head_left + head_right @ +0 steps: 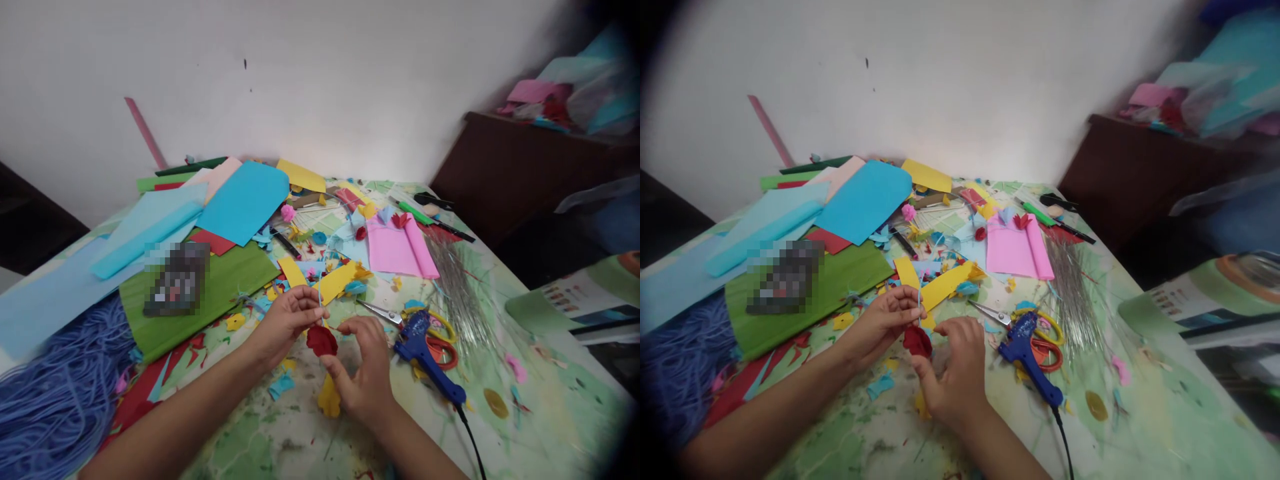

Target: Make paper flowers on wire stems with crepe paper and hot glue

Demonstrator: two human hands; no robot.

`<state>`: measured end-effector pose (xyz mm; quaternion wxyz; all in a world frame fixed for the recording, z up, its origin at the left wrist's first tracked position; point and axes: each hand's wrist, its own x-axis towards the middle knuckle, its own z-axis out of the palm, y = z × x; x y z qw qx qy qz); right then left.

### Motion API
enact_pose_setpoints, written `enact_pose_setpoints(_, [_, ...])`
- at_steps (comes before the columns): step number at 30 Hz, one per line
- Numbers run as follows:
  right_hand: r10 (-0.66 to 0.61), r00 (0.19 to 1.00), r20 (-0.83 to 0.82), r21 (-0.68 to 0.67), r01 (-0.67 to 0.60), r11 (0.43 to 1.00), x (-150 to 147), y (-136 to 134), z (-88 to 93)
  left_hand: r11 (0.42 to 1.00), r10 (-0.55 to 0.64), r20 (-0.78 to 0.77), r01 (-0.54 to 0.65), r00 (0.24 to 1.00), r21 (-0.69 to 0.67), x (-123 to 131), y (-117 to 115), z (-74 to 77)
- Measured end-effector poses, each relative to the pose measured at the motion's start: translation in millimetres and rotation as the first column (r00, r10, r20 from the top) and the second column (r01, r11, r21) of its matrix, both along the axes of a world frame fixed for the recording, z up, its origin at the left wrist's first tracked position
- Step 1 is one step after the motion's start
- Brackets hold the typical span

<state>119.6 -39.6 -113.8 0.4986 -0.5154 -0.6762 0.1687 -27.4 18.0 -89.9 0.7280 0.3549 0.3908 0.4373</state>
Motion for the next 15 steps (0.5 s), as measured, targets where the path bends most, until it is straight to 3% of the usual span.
enact_pose_setpoints(4, [-0.076, 0.965, 0.252, 0.154, 0.038, 0.987, -0.2, -1.8, 3.6, 1.0, 0.001, -0.012, -0.001, 1.0, 0.004, 1.7, -2.3, 2.4])
enact_pose_setpoints(15, [-0.112, 0.921, 0.373, 0.297, -0.004, 0.955, 0.9, -4.1, -1.5, 0.996, -0.011, -0.038, 0.015, 0.999, 0.09, 2.7, 0.9, 2.4])
